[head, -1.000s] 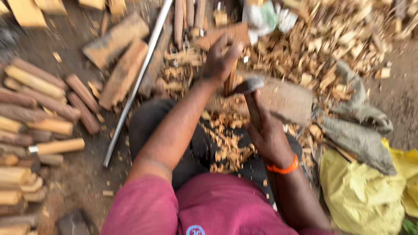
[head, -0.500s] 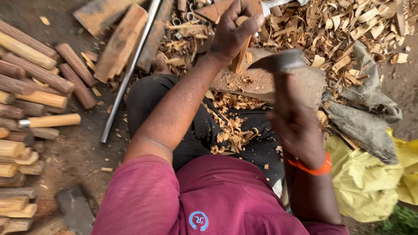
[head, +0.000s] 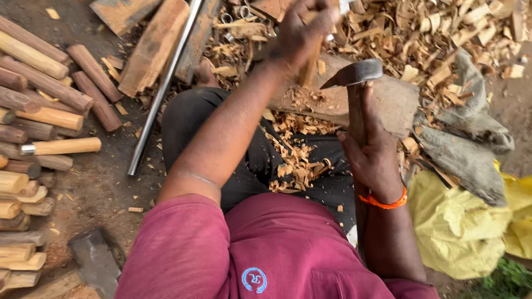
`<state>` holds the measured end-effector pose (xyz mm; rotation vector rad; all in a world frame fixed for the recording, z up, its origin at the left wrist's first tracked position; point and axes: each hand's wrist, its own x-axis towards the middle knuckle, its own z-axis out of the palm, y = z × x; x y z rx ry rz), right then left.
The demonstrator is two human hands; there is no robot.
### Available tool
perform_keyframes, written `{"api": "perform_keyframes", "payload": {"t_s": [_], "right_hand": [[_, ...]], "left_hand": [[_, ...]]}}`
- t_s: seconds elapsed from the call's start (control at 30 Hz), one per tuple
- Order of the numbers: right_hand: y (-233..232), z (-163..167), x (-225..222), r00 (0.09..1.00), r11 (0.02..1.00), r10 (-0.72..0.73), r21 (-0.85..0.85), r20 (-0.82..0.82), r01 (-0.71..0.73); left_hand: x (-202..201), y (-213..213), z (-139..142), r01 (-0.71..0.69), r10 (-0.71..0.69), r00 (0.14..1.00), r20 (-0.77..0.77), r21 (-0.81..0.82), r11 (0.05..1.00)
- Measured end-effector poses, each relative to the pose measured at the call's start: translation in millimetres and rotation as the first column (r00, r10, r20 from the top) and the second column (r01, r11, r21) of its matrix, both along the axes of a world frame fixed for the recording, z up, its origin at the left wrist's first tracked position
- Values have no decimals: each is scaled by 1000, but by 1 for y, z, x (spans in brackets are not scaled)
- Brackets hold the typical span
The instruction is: The person sits on the ground and uses a hammer and chisel to carve a small wooden piece. They repeatedly strike the chisel to shape the wood, with wood shavings accumulating around the work area.
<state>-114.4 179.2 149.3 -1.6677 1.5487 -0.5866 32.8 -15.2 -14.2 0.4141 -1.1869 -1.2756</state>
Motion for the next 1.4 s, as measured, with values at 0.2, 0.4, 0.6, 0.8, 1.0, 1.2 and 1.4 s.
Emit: {"api": "perform_keyframes", "payload": {"t_s": [0.2, 0.4, 0.6, 0.8, 1.0, 1.2, 1.4], "right_hand": [[18, -21, -29, 992, 988, -1, -156, -129, -19], [22, -21, -23, 997, 995, -72, -71, -36, 69], [12, 37, -22, 993, 997, 22, -76, -118, -31], [40, 74, -21, 879, 944, -212, -144, 428, 298], [-3, 62, 14, 929, 984, -176, 28, 325, 176], [6, 87, -12, 965, 956, 6, -286, 260, 71], [14, 48, -41, 980, 952, -70, -282, 188, 122]], "left_hand": [[19, 4, 17, 368, -329, 926, -185, 247, 896], [23, 20, 31, 332, -307, 943, -126, 359, 872], [18, 10, 27, 363, -355, 932, -79, 254, 896], [9, 6, 13, 354, -349, 935, -58, 163, 921], [2, 5, 7, 315, -299, 947, -119, 149, 937], [-5, 3, 1, 342, -330, 938, -104, 139, 929], [5, 5, 9, 342, -334, 939, -77, 137, 930]]}}
